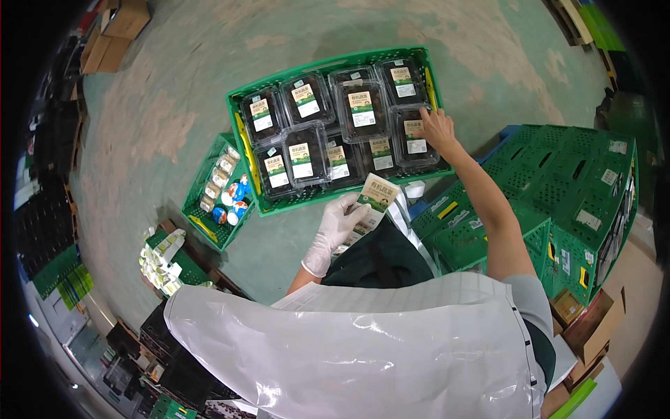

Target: The person applies sticker labels onto packaged containers in green crates by hand. The person then transfers the packaged containers between the green crates.

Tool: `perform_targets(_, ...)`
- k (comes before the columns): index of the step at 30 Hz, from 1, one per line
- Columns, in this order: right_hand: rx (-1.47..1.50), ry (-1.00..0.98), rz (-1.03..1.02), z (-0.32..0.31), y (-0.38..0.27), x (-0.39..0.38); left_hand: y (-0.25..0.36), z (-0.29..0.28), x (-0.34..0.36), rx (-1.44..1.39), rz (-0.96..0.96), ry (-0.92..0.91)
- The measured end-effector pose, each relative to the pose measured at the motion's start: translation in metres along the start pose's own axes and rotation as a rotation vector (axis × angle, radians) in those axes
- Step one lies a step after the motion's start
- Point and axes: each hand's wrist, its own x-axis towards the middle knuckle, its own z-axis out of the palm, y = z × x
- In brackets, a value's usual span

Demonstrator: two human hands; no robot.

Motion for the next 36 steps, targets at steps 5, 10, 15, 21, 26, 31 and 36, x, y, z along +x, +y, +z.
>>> perform_targets(5, 0.870, -0.238, 0.036, -0.074, -0.046, -0.068, 0.003, 0.020, -0.017, -0.108, -0.024, -0.019)
perform_targets(10, 1.176, -0.121, 0.064, -0.125, -0.099, -0.200, -0.008, 0.056, -0.022, -0.092, 0.237, -0.072)
perform_targets(15, 1.035, 0.220, 0.340, -0.124, -0.117, -0.311, -0.013, 0.089, -0.058, 0.357, 0.173, -0.126)
perform_targets(21, 1.449, 0.190, 0.639, -0.125, -0.105, -0.423, -0.031, 0.147, -0.119, 0.168, 0.144, -0.635)
perform_targets(26, 1.612, 0.150, 0.619, -0.108, -0.111, -0.474, -0.038, 0.187, -0.152, 0.090, 0.144, -0.693)
perform_targets(31, 1.391, 0.278, 0.604, -0.099, -0.102, -0.508, -0.058, 0.232, -0.171, 0.259, 0.247, -0.494)
perform_targets(36, 1.409, 0.309, 0.589, -0.080, -0.053, -0.536, -0.080, 0.259, -0.188, 0.529, 0.264, -0.249)
